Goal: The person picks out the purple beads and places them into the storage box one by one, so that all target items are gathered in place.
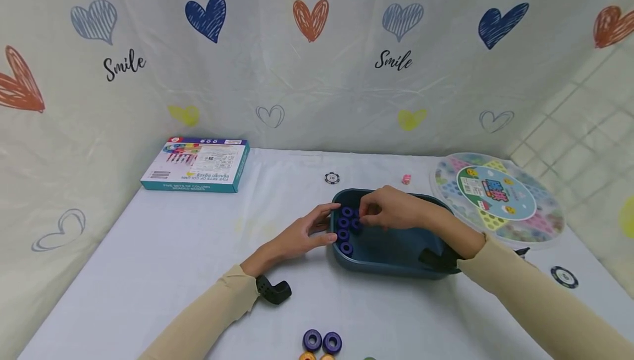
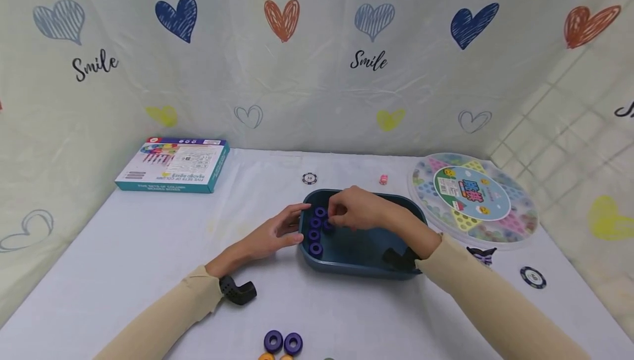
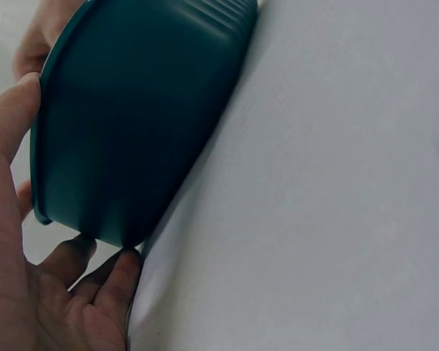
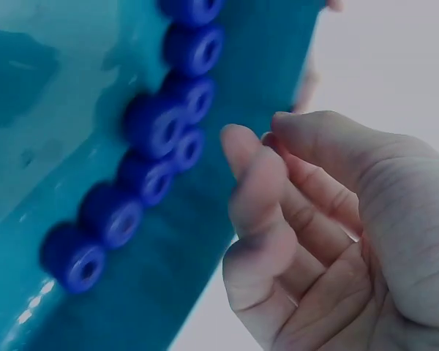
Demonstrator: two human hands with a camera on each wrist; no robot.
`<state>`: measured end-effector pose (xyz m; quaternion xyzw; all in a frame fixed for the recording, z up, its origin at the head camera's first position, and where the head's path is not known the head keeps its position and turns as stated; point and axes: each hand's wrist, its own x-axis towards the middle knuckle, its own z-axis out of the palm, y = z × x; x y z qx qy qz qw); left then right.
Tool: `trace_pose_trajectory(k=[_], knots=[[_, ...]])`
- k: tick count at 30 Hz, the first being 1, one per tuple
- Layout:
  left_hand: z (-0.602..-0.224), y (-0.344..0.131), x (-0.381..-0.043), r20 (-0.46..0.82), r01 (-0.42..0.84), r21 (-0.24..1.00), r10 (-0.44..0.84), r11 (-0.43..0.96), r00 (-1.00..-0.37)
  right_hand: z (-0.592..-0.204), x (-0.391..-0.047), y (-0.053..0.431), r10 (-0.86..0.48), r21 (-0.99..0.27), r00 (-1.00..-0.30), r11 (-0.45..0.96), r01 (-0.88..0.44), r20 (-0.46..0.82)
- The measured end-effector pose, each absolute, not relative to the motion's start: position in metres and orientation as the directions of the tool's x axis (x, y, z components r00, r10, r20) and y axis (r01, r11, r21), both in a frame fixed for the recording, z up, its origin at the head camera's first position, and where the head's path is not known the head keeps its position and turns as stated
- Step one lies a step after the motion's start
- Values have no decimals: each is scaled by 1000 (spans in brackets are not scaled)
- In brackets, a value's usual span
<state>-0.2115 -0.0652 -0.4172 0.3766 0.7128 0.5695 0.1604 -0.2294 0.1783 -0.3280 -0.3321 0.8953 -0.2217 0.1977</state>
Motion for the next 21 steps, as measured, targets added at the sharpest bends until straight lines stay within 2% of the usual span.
trace_pose_trajectory(k=[6,12,21], knots=[[-439,-63,-223,207,362,929,715,69,-668,-319,-201,166,-728,-484,-678,631,-606,-100],[-448,-63,-226,207,376,922,702,92,-681,-314,-168,152,-762,-474,-644,596,-648,-76],[-448,-63,-228,230,397,914,700,83,-676,-327,-121,130,-839,-521,-522,518,-678,-154]])
